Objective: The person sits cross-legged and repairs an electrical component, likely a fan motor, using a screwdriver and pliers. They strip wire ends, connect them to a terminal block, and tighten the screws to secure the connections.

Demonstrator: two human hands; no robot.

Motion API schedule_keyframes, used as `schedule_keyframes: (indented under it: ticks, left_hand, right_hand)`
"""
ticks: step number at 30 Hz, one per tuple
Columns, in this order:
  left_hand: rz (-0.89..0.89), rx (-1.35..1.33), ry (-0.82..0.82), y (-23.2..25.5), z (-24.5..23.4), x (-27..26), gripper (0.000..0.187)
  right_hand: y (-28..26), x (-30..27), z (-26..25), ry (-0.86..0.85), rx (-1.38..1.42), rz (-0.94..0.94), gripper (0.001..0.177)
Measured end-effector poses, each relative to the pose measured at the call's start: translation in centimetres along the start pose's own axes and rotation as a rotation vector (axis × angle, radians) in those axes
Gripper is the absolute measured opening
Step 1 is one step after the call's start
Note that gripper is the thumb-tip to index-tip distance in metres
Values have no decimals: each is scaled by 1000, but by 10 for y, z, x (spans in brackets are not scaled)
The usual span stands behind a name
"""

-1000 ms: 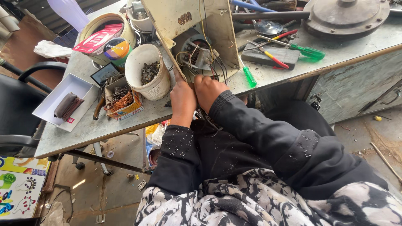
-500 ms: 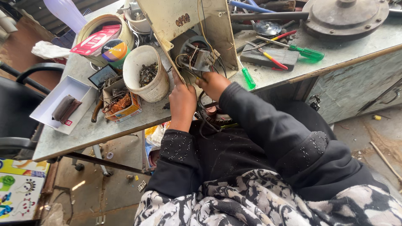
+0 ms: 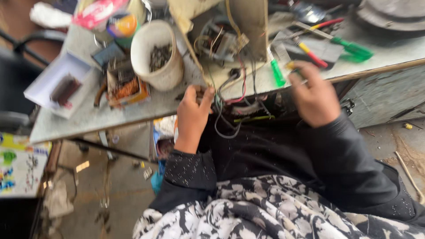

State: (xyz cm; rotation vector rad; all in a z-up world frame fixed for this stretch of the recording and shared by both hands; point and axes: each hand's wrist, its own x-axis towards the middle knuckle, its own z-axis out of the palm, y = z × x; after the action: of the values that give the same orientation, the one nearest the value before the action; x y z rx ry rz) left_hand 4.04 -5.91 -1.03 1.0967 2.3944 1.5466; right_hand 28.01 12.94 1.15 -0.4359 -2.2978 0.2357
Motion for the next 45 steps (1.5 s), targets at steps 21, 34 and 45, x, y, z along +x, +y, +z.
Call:
schedule_keyframes:
  ticks: [21,34,45]
  left_hand:
    - [-45,-288,-95,16,3,-6,22]
    - [-26,45,-74,28,-18,-25,24]
    - [-63,-283,-93,31,-11,-7,24]
  right_hand:
    - [97,-5,26,270,-225,162,18]
    - [108,15,14,44,-464,27,16]
    - [170,55,-21,268,635,379,21]
